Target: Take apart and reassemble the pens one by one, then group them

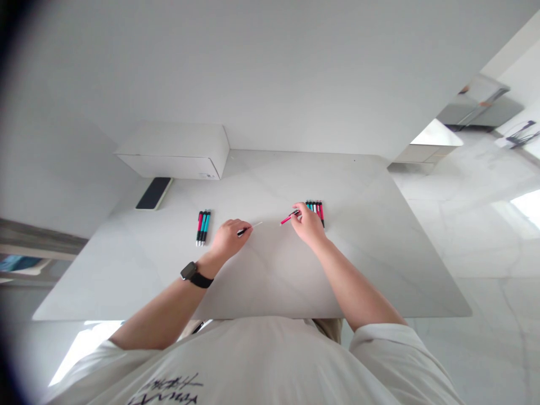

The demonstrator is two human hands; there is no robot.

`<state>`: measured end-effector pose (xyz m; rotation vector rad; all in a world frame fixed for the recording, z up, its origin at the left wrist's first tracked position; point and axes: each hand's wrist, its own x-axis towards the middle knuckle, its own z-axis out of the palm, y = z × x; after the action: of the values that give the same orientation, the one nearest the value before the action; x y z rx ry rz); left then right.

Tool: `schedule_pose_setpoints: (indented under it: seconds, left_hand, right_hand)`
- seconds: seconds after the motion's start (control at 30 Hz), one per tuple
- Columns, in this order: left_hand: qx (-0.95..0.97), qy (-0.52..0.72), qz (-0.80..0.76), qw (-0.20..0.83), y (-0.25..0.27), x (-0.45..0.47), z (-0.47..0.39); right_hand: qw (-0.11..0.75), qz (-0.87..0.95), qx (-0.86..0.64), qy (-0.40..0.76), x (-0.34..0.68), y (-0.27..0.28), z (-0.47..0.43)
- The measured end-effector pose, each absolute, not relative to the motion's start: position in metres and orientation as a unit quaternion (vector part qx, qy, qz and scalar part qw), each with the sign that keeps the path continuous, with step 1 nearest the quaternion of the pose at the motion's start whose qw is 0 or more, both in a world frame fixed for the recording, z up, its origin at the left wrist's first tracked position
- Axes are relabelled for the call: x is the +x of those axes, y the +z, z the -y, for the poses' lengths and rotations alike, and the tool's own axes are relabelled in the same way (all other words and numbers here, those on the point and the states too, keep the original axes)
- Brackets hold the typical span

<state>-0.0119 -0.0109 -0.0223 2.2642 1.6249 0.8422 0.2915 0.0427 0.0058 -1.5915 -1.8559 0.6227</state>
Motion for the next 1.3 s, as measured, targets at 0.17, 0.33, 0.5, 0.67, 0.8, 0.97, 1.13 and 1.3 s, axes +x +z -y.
schedule_pose_setpoints:
  seconds: [0.17, 0.33, 0.5, 0.67, 0.8, 0.97, 1.13, 1.3]
  left_hand:
    - [0.772, 0.286, -0.555, 0.118, -0.023, -0.014, 0.011]
    - [0.777, 0.284, -0.551, 0.116, -0.025, -0.013, 0.011]
    - [0.777, 0.271, -0.558, 0.109, -0.025, -0.013, 0.011]
    - [0.776, 0.239, -0.574, 0.107, -0.021, -0.012, 0.011]
    - [0.771, 0.235, -0.582, 0.106, -0.021, -0.012, 0.009]
    - [0.767, 0.247, -0.583, 0.107, -0.022, -0.011, 0.006]
    - [0.769, 0.248, -0.579, 0.108, -0.022, -0.009, 0.003]
    - [0.769, 0.251, -0.578, 0.11, -0.023, -0.009, 0.003]
  right_hand:
    - [0.359, 0.657, -0.612, 0.255, 0.311, 0.009, -0.054]
    - [0.33, 0.665, -0.607, 0.284, 0.329, 0.018, -0.07]
    - [0.135, 0.728, -0.588, 0.325, 0.324, 0.024, -0.091]
    - [-0.042, 0.751, -0.599, 0.276, 0.292, 0.017, -0.107]
    - [-0.057, 0.755, -0.603, 0.25, 0.276, 0.01, -0.115]
    - [-0.051, 0.764, -0.597, 0.24, 0.272, 0.006, -0.119]
    - [-0.035, 0.772, -0.591, 0.231, 0.271, 0.004, -0.117]
    - [0.043, 0.764, -0.6, 0.232, 0.28, 0.013, -0.103]
